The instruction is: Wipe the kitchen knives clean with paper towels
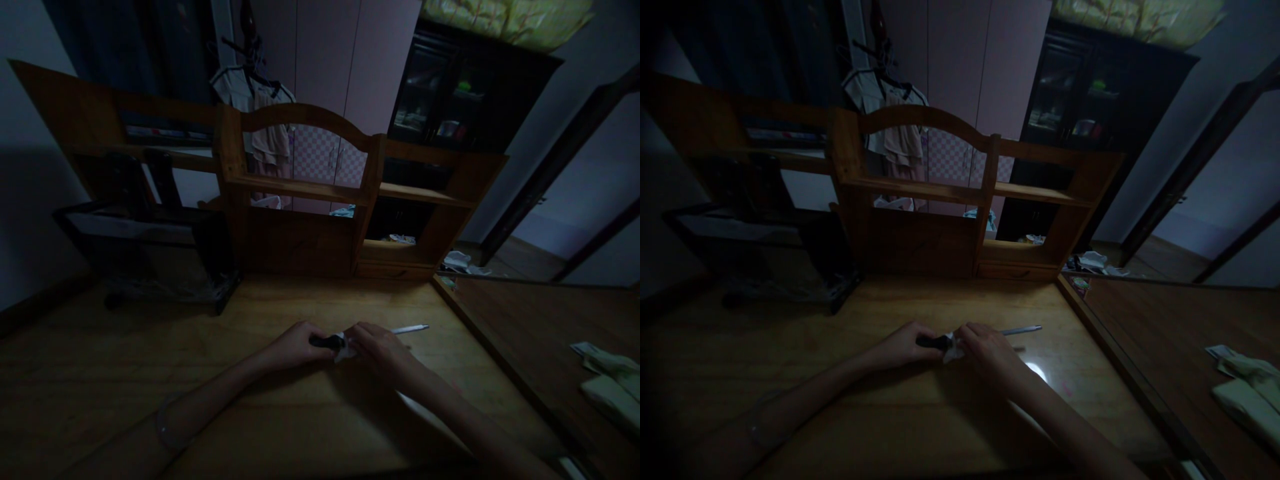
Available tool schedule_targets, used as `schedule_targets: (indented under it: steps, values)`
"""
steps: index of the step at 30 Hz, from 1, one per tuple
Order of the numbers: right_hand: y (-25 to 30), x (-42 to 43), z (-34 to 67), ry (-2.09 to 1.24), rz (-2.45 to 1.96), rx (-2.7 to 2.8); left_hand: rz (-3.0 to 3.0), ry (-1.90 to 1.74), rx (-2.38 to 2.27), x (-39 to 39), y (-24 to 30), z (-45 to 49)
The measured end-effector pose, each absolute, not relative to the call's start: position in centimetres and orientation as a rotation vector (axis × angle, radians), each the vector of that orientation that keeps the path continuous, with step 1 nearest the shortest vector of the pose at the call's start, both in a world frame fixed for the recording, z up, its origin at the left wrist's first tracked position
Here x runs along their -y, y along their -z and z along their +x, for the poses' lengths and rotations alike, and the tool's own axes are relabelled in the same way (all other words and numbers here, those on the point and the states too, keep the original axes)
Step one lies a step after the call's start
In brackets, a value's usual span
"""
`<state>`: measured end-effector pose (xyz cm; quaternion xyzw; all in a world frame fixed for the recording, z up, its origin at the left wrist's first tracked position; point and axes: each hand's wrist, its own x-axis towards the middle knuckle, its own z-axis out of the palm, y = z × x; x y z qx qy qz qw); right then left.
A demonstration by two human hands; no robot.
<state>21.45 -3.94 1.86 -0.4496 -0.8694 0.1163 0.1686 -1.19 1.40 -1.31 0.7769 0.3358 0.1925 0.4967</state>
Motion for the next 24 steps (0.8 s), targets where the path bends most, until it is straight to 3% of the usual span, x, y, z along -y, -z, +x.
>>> schedule_targets:
  steps: [24]
  values:
    - [-1.34,4.03,21.67,-0.356,-1.257,2.449,1.909,-0.443,-0.812,-1.38,1.31,-1.22]
